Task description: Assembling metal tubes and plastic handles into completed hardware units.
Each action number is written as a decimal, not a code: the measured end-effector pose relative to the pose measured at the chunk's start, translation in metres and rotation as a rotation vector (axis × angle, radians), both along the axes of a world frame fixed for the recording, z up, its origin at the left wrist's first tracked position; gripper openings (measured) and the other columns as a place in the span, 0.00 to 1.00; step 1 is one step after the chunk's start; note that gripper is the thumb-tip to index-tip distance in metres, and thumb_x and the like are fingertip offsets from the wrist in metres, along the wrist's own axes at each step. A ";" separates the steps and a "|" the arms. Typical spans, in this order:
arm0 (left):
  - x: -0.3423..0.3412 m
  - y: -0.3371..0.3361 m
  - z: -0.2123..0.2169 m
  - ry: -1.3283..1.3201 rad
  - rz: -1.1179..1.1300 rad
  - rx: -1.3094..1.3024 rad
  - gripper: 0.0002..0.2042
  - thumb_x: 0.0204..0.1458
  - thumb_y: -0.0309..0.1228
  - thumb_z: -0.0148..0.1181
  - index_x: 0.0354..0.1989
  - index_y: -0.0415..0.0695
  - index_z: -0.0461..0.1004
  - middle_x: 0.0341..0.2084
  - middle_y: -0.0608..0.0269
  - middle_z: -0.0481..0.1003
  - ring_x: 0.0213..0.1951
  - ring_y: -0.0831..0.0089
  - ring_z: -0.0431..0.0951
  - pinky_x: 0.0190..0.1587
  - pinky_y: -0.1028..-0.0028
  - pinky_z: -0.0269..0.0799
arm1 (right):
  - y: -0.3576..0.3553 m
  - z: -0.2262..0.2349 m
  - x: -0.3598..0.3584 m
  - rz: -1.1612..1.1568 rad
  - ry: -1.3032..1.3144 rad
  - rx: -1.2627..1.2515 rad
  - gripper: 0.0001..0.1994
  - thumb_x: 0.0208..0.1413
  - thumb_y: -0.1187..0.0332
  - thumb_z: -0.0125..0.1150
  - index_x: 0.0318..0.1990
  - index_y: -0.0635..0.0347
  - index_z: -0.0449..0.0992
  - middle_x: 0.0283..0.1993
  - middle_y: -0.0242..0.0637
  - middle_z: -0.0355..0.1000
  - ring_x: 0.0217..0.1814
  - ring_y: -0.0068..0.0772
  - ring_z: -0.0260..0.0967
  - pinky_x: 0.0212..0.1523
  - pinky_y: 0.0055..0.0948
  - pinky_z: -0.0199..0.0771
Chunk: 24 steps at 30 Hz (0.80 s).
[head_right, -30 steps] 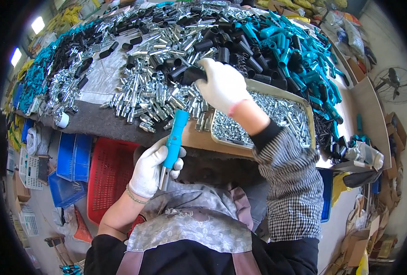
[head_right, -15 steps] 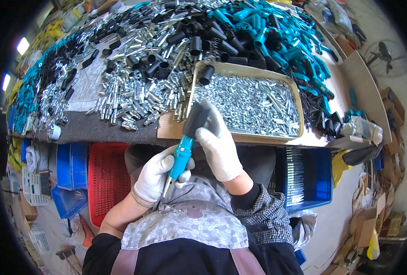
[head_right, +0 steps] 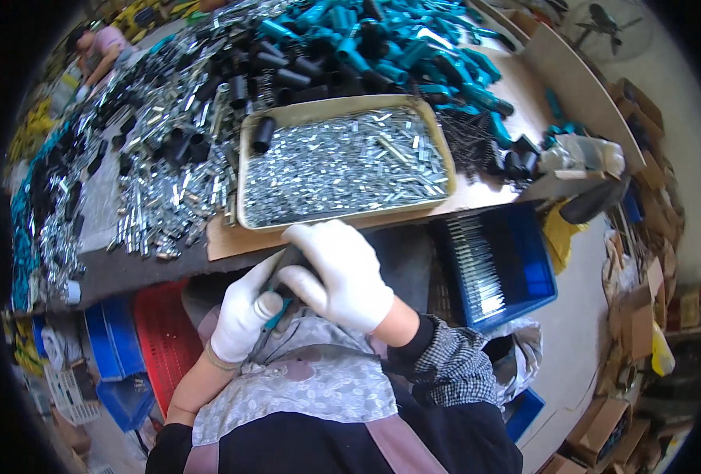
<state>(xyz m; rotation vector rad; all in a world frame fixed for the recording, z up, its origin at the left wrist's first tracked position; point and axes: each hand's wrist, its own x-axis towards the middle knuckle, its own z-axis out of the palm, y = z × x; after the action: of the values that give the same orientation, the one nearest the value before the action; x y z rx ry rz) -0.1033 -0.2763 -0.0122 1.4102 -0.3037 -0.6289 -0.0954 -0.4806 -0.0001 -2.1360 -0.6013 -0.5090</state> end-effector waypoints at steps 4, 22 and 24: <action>-0.005 -0.014 -0.016 -0.258 0.012 0.164 0.42 0.50 0.56 0.67 0.64 0.35 0.66 0.44 0.58 0.78 0.42 0.79 0.75 0.47 0.75 0.72 | -0.014 0.013 -0.010 -0.009 0.028 -0.223 0.12 0.54 0.59 0.63 0.36 0.59 0.74 0.28 0.43 0.71 0.31 0.48 0.71 0.34 0.41 0.69; -0.011 -0.027 0.003 -0.523 -0.047 0.366 0.29 0.49 0.39 0.71 0.60 0.41 0.72 0.42 0.49 0.80 0.44 0.61 0.83 0.49 0.69 0.75 | -0.200 -0.004 0.178 -0.629 -0.157 -0.492 0.08 0.52 0.60 0.62 0.29 0.50 0.83 0.35 0.40 0.76 0.40 0.46 0.75 0.41 0.43 0.76; -0.011 -0.027 0.002 -0.542 -0.037 0.369 0.29 0.50 0.39 0.71 0.60 0.41 0.72 0.42 0.49 0.80 0.44 0.60 0.83 0.49 0.69 0.75 | -0.175 0.006 0.195 -0.709 -0.055 -0.628 0.13 0.53 0.55 0.64 0.38 0.52 0.84 0.37 0.42 0.77 0.44 0.46 0.76 0.45 0.40 0.75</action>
<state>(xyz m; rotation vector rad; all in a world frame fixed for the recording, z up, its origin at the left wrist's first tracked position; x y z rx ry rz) -0.1148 -0.3037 -0.0102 1.9279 -0.6685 -0.3284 0.0998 -0.6553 0.0061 -2.9450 0.0151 -0.8380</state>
